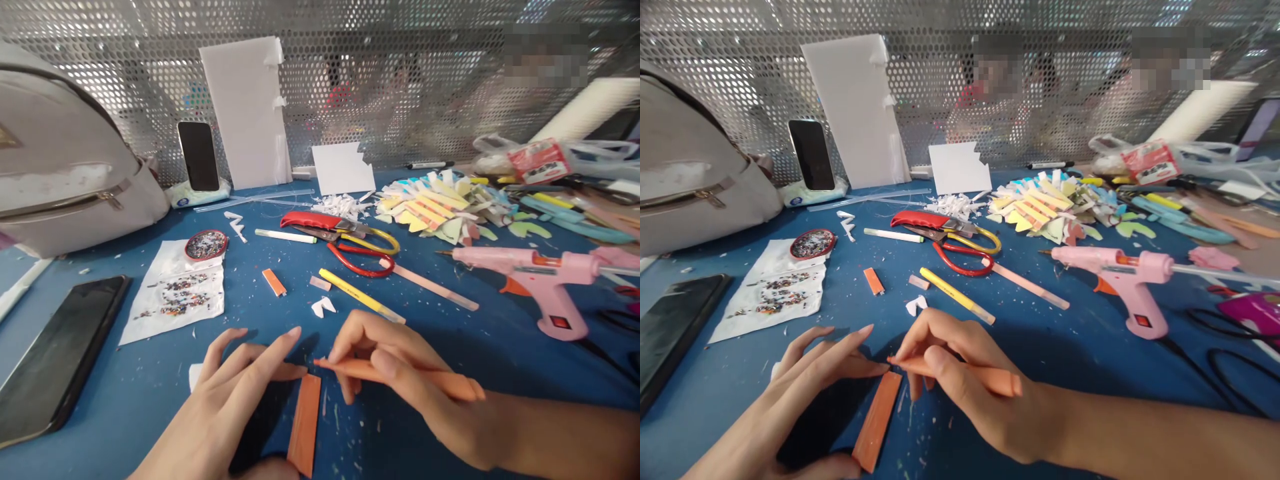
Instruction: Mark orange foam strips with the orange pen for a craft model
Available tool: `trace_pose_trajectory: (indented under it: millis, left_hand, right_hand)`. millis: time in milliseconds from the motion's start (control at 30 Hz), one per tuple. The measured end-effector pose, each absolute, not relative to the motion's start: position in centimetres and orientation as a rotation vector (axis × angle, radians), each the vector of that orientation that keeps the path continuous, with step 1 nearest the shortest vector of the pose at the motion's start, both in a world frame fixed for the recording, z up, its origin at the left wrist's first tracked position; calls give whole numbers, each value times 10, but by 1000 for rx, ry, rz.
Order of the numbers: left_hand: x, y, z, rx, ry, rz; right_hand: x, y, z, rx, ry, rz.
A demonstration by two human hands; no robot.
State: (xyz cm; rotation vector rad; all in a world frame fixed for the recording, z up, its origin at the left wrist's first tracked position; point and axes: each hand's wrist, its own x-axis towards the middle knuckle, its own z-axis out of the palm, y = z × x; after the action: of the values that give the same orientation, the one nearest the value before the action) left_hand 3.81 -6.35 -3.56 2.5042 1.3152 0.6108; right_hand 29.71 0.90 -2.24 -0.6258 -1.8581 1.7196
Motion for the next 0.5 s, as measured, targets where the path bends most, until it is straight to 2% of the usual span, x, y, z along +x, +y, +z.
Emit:
trace_pose_trajectory:
  millis: [300, 500]
  left_hand:
    - [40, -65, -33, 2567, 1119, 559]
    - [42, -67, -37, 2643, 1240, 591]
  right_hand:
    - [298, 11, -28, -664, -1782, 1480]
    - [296, 9, -26, -667, -1870, 1444]
